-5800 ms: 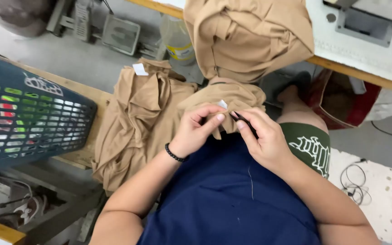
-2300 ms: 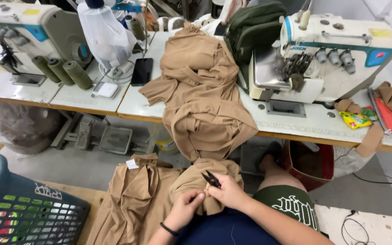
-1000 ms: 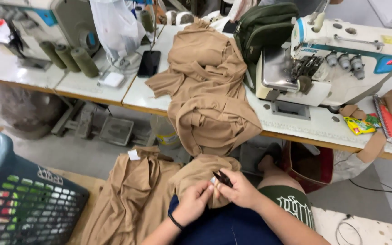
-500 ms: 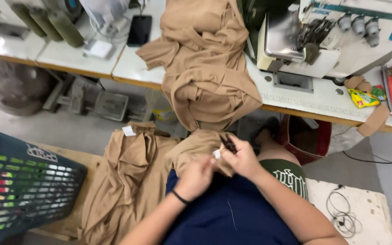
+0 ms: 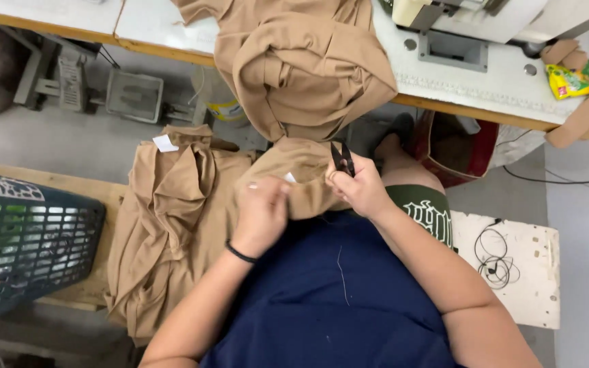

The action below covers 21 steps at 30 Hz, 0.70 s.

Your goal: Trimming excess threads from tan-colored fabric pieces using hand snips at a sewing workstation.

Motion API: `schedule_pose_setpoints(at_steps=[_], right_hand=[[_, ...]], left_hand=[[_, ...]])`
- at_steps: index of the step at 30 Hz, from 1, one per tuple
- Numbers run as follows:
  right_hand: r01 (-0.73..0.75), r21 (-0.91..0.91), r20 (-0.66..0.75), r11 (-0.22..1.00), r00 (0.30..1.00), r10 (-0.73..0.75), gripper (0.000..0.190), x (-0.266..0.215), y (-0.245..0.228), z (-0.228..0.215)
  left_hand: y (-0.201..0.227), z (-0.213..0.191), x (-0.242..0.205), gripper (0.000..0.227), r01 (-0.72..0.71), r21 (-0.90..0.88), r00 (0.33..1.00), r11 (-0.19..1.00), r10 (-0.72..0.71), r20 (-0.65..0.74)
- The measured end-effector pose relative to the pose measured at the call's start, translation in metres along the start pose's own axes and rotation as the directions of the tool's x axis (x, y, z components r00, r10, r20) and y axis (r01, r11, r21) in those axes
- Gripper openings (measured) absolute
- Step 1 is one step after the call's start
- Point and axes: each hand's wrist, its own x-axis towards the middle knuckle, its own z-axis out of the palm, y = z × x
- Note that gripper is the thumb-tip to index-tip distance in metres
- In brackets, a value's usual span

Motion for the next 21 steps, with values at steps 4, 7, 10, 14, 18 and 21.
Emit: schedule_pose_setpoints(at_steps=[4,7,10,14,18,21], right_hand=[[0.032,-0.011,-0.032,0.999,0.999,-0.032,0.013,0.003,-0.03,0.004],[0.116,-0.057,0.025,0.992,0.993,-0.115,0.013,0.002,-0.05,0.003],[0.176,-0.178,0.254,0.968,0.959,-0.128,0.019,0.003,-0.046,0.004],[0.351,-0.337,0.416,0.874,0.888,-0.196,0.009,0.006,-0.046,0.003],[0.337,-0.322,0.393,0.885,0.898,-0.199,0.007,0.005,-0.041,0.002],[0.3,-0.32,0.416,0.899,0.897,-0.151,0.017,0.004,-0.049,0.01]], left_hand=[[0.022,-0.01,0.001,0.017,0.01,-0.089,0.999,0.996,-0.007,0.035],[0.032,-0.024,0.006,0.018,-0.01,-0.198,0.999,0.98,0.019,0.045],[0.029,-0.021,0.006,0.017,-0.028,-0.251,0.998,0.968,0.039,0.038],[0.018,-0.019,0.008,0.017,-0.004,-0.366,1.0,0.93,0.015,0.026],[0.017,-0.025,0.005,0.02,0.038,-0.529,0.999,0.847,-0.03,0.023],[0.025,-0.02,0.008,0.015,0.1,-0.676,0.992,0.73,-0.022,0.123]])
